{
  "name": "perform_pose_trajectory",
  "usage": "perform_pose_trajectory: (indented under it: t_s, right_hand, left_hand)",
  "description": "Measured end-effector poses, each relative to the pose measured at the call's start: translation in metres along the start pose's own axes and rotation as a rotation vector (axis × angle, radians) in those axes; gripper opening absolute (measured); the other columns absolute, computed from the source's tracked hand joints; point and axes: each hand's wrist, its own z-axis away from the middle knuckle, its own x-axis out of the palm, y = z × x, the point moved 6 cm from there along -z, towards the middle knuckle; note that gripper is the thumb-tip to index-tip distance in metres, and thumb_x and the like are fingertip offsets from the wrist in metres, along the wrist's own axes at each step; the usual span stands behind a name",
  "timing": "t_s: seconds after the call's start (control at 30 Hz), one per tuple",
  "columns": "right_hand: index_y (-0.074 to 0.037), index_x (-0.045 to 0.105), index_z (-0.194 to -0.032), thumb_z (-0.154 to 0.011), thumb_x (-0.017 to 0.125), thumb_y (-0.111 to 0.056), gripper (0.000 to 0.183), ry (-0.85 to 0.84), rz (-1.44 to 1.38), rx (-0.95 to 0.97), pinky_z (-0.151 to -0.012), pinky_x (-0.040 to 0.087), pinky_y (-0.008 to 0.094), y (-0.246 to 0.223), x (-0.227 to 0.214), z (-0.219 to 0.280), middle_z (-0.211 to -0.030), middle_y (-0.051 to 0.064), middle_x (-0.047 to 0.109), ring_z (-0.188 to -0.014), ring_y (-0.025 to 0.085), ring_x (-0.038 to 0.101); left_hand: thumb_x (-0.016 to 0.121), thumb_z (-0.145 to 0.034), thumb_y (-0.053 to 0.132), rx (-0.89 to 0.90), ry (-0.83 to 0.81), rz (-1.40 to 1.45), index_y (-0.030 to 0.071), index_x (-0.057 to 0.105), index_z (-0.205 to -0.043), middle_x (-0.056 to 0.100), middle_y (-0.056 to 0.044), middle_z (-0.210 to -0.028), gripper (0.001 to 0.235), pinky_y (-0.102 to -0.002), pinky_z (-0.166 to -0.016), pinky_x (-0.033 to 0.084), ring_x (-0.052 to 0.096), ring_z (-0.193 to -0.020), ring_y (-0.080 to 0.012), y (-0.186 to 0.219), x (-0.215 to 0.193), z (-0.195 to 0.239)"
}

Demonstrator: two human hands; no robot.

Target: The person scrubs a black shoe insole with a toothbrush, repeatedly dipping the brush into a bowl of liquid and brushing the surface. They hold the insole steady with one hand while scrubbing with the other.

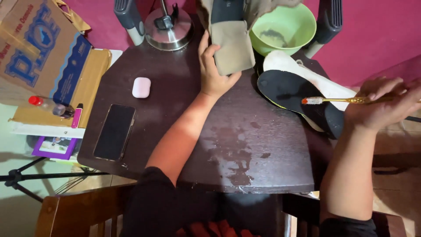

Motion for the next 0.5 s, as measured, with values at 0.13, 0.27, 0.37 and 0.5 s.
perform_pose_trajectory:
  t_s: [0.13, 0.27, 0.37, 0.5]
  right_hand:
    - [-0.018, 0.029, -0.063, -0.109, 0.054, -0.035, 0.054, 0.035, 0.018, 0.096, -0.050, 0.019, 0.030, 0.007, -0.011, 0.002, -0.052, 0.002, 0.029, -0.046, 0.013, 0.024]
    - [-0.015, 0.039, -0.058, -0.105, 0.049, -0.027, 0.049, 0.092, 0.040, 0.133, -0.053, 0.021, 0.030, 0.014, -0.017, -0.001, -0.052, 0.004, 0.031, -0.049, 0.015, 0.028]
    - [-0.014, 0.040, -0.055, -0.104, 0.053, -0.031, 0.053, 0.103, 0.063, 0.103, -0.053, 0.025, 0.031, 0.012, -0.012, 0.001, -0.049, 0.004, 0.033, -0.047, 0.017, 0.031]
    - [-0.011, 0.035, -0.079, -0.109, 0.054, -0.019, 0.036, 0.084, 0.020, -0.011, -0.045, 0.030, 0.035, 0.006, 0.001, 0.004, -0.051, 0.011, 0.037, -0.041, 0.020, 0.032]
  left_hand:
    - [0.101, -0.073, 0.018, -0.054, 0.016, 0.006, 0.009, 0.040, -0.138, 0.033, -0.022, -0.159, 0.090, -0.054, -0.128, 0.039, 0.037, -0.154, -0.0394, 0.000, -0.006, 0.005]
    - [0.104, -0.070, 0.032, -0.236, -0.031, 0.067, 0.015, 0.035, -0.151, 0.039, -0.013, -0.161, 0.107, -0.045, -0.127, 0.042, 0.044, -0.151, -0.0318, -0.007, -0.013, 0.009]
    - [0.101, -0.070, 0.036, -0.350, -0.038, 0.096, 0.018, 0.033, -0.157, 0.043, -0.009, -0.161, 0.112, -0.043, -0.126, 0.043, 0.047, -0.151, -0.0277, -0.007, -0.012, 0.015]
    - [0.103, -0.069, 0.036, -0.340, -0.019, 0.150, 0.015, 0.030, -0.158, 0.033, -0.014, -0.168, 0.117, -0.045, -0.135, 0.030, 0.034, -0.160, -0.0297, -0.004, -0.013, 0.015]
